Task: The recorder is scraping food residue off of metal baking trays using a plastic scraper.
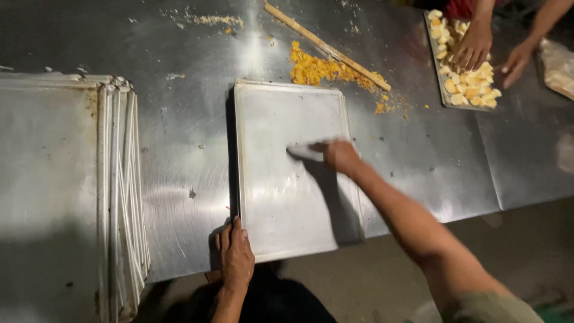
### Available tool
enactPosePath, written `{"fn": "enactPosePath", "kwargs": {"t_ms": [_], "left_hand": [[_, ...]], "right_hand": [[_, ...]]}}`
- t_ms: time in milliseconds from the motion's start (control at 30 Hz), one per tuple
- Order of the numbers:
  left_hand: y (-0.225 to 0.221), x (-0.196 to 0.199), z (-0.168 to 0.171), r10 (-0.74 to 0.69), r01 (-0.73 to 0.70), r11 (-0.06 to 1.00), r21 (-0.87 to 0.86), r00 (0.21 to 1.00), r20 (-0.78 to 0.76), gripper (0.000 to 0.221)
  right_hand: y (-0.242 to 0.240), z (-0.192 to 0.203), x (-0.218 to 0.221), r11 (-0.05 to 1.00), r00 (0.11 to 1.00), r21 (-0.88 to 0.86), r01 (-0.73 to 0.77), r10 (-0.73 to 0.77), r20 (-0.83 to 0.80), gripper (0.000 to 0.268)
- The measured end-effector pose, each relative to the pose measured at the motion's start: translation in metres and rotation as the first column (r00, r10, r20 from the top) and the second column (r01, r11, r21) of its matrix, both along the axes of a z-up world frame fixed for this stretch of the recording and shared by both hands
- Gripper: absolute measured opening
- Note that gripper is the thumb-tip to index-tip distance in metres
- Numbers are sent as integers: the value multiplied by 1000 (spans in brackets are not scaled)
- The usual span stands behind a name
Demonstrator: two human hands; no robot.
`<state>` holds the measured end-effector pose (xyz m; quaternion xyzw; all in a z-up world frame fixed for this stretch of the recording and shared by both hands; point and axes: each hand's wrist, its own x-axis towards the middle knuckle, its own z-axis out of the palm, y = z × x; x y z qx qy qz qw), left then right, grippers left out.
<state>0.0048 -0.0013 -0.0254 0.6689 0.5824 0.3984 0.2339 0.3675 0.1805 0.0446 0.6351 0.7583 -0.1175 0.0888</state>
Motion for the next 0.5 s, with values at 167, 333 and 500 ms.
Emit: {"fn": "enactPosePath", "kwargs": {"t_ms": [167,333,500], "left_hand": [[0,3,17,32,-33,999,-40,999,-24,36],[-2,5,13,61,-62,998,-7,997,-41,34],[-4,5,14,65,-64,998,10,996,-59,35]], "right_hand": [[117,-52,50,935,953,215,-283,249,171,13],[-103,-3,-25,993,988,116,0,18,-151,41],[-272,31,-77,1000,976,13,26,-22,-218,60]]}}
